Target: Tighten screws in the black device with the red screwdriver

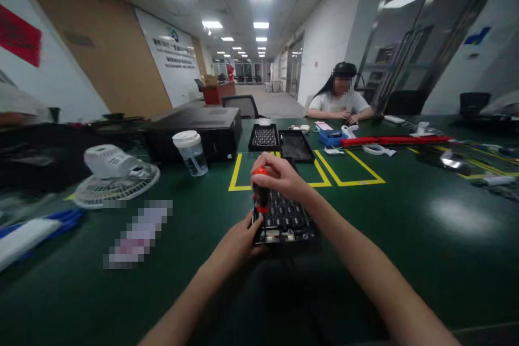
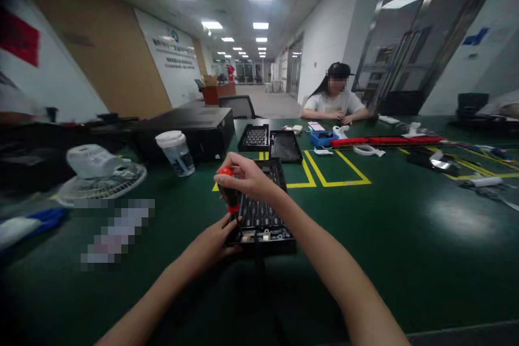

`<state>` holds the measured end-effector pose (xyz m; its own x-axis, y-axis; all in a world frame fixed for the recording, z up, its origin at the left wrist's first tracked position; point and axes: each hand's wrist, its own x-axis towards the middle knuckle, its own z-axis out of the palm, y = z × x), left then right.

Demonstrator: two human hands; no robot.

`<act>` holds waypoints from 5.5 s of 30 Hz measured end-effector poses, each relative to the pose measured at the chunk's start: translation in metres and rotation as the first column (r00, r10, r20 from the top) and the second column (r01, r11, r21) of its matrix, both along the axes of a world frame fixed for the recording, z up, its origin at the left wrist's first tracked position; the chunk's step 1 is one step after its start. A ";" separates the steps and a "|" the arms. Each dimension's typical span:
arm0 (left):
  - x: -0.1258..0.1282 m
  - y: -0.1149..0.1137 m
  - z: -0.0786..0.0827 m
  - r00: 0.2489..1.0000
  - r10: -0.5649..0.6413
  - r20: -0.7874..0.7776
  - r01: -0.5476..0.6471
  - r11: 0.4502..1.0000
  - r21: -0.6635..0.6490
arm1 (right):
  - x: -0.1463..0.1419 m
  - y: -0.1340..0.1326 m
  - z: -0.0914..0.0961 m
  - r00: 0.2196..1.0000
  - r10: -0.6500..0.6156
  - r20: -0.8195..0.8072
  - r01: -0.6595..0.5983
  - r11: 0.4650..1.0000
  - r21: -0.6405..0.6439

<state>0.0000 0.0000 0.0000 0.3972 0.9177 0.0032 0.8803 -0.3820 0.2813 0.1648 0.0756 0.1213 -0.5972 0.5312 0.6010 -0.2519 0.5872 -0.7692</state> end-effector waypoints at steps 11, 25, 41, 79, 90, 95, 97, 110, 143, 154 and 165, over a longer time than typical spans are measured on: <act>-0.003 0.005 -0.004 1.000 -0.002 0.013 0.002 1.000 -0.004 | -0.004 0.001 -0.002 0.997 -0.056 -0.047 0.055 0.998 -0.008; -0.002 0.004 -0.003 1.000 -0.003 -0.019 0.003 1.000 0.002 | -0.007 -0.006 -0.002 0.921 -0.388 0.020 0.380 0.910 0.163; -0.002 0.004 -0.001 1.000 -0.004 -0.030 0.004 1.000 -0.002 | -0.012 -0.014 -0.001 0.747 -0.664 -0.035 0.645 0.711 0.281; -0.005 0.007 -0.008 1.000 0.007 -0.011 -0.007 1.000 -0.003 | -0.021 -0.014 -0.012 0.907 -0.422 -0.005 0.421 0.906 -0.036; -0.002 0.007 -0.006 1.000 0.002 0.000 -0.002 1.000 0.009 | -0.019 -0.007 -0.014 0.972 0.094 -0.215 -0.173 0.908 -0.382; -0.002 0.006 -0.006 1.000 0.002 -0.014 -0.002 1.000 -0.002 | -0.017 -0.008 -0.015 0.976 0.113 -0.184 -0.175 0.912 -0.370; -0.002 0.007 -0.006 1.000 -0.002 -0.012 0.002 1.000 0.000 | -0.018 -0.009 -0.015 0.972 0.131 -0.193 -0.198 0.901 -0.385; -0.003 0.007 -0.008 0.999 -0.010 -0.031 0.011 1.000 0.020 | -0.017 -0.005 -0.015 0.906 0.345 -0.245 -0.419 0.811 -0.407; -0.003 0.005 -0.006 1.000 -0.017 -0.012 0.017 0.999 0.044 | -0.012 0.005 -0.016 0.895 0.380 -0.236 -0.445 0.801 -0.400; -0.004 0.006 -0.010 0.999 -0.033 -0.003 0.033 0.998 0.058 | -0.008 -0.001 -0.010 0.914 0.365 -0.179 -0.406 0.833 -0.376; -0.002 0.005 -0.006 1.000 -0.013 -0.027 0.014 0.999 0.041 | -0.011 -0.006 -0.008 0.924 0.350 -0.157 -0.383 0.852 -0.356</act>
<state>-0.0022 0.0047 -0.0057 0.4100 0.9116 0.0295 0.8821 -0.4046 0.2412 0.1537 0.0693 0.1131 -0.7492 0.4776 0.4589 -0.4653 0.1134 -0.8778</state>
